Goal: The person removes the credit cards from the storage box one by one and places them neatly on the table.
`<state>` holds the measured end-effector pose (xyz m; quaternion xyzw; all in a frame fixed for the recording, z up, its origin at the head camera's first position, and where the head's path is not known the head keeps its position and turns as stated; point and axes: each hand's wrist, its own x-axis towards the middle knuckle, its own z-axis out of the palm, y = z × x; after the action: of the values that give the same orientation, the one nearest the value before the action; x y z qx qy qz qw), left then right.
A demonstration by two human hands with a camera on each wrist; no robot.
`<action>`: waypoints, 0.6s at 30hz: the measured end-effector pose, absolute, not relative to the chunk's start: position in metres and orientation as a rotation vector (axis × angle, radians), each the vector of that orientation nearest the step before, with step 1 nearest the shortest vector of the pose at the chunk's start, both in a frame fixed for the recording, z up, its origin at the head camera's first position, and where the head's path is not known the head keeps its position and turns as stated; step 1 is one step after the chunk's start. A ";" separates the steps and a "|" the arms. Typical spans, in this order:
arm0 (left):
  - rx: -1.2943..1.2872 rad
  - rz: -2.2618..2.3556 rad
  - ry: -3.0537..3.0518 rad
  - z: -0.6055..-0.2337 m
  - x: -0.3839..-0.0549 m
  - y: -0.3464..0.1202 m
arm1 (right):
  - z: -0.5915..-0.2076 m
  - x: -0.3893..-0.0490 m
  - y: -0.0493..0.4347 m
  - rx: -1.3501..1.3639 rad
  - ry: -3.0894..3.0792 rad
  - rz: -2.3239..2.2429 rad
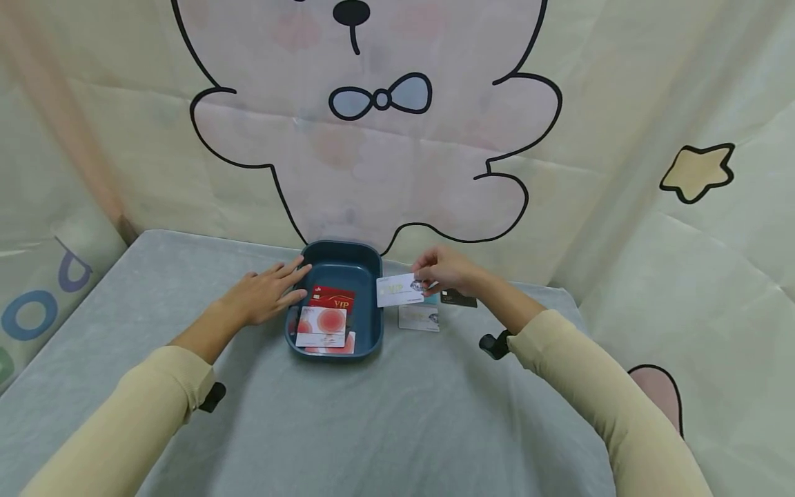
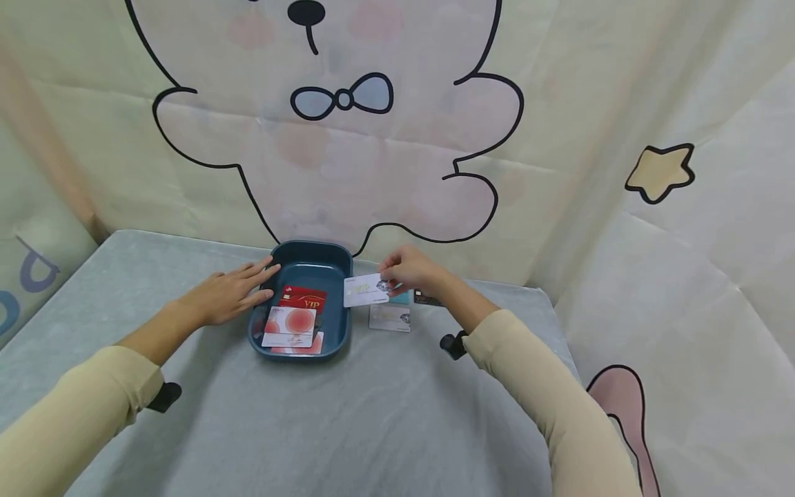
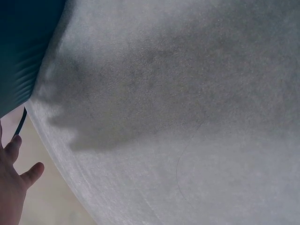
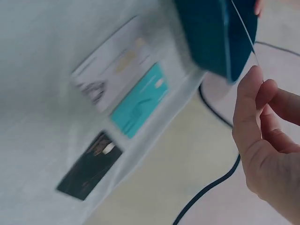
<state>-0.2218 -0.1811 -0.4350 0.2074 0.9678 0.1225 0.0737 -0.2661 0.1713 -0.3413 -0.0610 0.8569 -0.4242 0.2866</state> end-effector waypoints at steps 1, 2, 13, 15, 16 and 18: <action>0.619 0.363 2.907 -0.435 -0.222 -0.181 | -0.342 -0.265 0.177 -0.158 2.293 -1.139; 0.616 0.359 2.908 -0.435 -0.223 -0.182 | -0.344 -0.265 0.184 -0.154 2.293 -1.144; 0.611 0.368 2.906 -0.433 -0.222 -0.180 | -0.359 -0.262 0.246 -0.042 2.296 -1.193; 0.610 0.365 2.905 -0.432 -0.221 -0.180 | -0.362 -0.261 0.255 -0.031 2.300 -1.187; 0.609 0.361 2.903 -0.432 -0.221 -0.179 | -0.364 -0.260 0.259 -0.023 2.301 -1.184; 0.602 0.359 2.898 -0.431 -0.221 -0.179 | -0.368 -0.259 0.266 -0.006 2.301 -1.176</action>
<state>-0.2208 -0.1791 -0.4314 0.2013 0.9688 0.1201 0.0800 -0.2586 0.2660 -0.3681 -0.0024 0.8560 -0.4376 0.2753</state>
